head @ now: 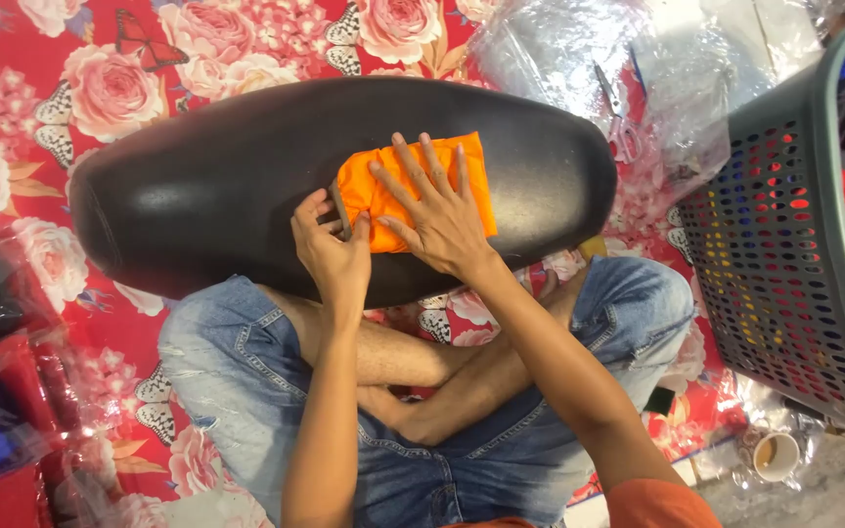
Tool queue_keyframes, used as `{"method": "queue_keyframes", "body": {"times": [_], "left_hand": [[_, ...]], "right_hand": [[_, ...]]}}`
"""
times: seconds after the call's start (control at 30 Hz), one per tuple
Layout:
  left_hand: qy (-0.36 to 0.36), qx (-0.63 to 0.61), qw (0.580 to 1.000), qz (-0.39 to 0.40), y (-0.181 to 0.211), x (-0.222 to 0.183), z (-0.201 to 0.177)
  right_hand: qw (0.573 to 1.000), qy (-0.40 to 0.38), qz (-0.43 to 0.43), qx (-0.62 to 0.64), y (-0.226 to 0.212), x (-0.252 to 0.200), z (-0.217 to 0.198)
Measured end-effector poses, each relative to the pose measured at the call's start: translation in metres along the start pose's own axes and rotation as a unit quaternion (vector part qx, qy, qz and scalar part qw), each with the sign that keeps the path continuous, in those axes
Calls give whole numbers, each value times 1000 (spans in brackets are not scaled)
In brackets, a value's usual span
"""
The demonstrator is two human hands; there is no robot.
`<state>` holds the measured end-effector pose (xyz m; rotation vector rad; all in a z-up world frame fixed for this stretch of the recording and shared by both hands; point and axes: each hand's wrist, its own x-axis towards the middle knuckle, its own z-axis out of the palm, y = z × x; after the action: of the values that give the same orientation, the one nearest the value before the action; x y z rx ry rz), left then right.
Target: Folding an orange cloth and placing it in a plastic bag, followed by fitting a red elasticated seat cover onto a motorcycle seat.
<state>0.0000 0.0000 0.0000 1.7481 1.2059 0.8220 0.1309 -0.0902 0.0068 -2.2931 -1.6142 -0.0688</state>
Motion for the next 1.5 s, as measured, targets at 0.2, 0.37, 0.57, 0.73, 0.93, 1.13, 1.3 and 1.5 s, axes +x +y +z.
{"method": "queue_keyframes", "body": {"times": [0.2,0.37,0.57,0.73,0.93,1.13,1.3,1.5], "left_hand": [[5,14,1000,-1,3,1,0],[7,11,1000,14,1,1,-1],[15,4,1000,-4,11,1,-2],[13,5,1000,0,6,2,-1],[9,0,1000,4,8,3,-3],[20,2,999,28,7,1,0],[28,10,995,95,16,-3,-5],[1,5,1000,-20,20,5,-7]], "right_hand": [[1000,19,-6,-7,12,-3,9],[998,41,32,-40,35,-5,18],[987,53,154,6,75,-8,13],[986,138,87,-45,57,-10,3],[990,33,131,31,63,-11,2],[919,256,301,18,161,8,12],[913,116,382,88,281,33,46],[933,-44,357,24,402,58,138]]}}
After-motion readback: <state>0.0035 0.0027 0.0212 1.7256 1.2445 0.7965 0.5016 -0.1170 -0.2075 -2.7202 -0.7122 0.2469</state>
